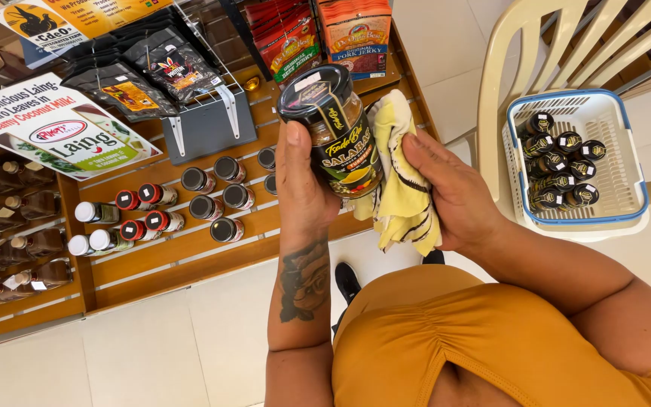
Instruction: The recorder wipes down several glass jars with a cloth before placing them in a basket and then wipes the wooden display shelf.
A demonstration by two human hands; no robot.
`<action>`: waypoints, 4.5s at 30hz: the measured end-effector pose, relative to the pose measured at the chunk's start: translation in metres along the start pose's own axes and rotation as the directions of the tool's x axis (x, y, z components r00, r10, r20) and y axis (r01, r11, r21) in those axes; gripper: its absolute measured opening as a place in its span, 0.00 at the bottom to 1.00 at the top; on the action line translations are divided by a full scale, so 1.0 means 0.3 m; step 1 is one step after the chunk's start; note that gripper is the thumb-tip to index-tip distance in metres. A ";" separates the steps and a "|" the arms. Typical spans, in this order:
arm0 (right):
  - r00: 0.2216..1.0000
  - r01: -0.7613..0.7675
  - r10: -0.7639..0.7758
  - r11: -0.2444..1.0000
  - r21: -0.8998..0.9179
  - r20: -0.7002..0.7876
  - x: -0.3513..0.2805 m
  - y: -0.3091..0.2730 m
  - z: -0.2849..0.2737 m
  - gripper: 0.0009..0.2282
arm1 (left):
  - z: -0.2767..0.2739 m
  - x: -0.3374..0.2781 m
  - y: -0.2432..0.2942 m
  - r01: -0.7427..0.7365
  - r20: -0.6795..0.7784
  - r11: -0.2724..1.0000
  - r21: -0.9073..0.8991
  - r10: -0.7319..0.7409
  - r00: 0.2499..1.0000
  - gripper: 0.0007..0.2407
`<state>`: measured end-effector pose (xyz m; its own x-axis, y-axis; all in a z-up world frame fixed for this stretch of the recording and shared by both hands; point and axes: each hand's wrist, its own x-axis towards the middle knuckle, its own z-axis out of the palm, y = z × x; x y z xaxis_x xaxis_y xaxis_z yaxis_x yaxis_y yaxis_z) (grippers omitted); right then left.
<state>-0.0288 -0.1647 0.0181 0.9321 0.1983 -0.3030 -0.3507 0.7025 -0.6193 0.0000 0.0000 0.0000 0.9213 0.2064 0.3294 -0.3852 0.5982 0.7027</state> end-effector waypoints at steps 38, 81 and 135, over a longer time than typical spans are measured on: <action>0.968 0.228 -0.206 0.960 -0.162 0.145 0.022 -0.128 -0.070 0.19 | 0.119 -0.052 0.161 -0.221 0.263 0.675 0.704 0.041 0.964 0.35; 0.992 0.028 -0.081 0.893 -0.450 -0.100 0.001 -0.198 -0.167 0.22 | 0.185 -0.024 -0.045 0.146 0.179 0.851 0.504 -0.269 0.946 0.33; 0.848 0.098 -0.385 0.789 -0.606 -0.364 0.437 -0.490 -1.985 0.21 | 0.350 -0.242 -2.275 0.046 0.367 0.630 0.775 -0.509 0.779 0.40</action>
<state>0.0913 -0.6491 -0.3620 0.8926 -0.3513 -0.2826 -0.2403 0.1598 -0.9575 0.1905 -0.5045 -0.4373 0.8943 -0.4280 0.1307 -0.2408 -0.2140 0.9467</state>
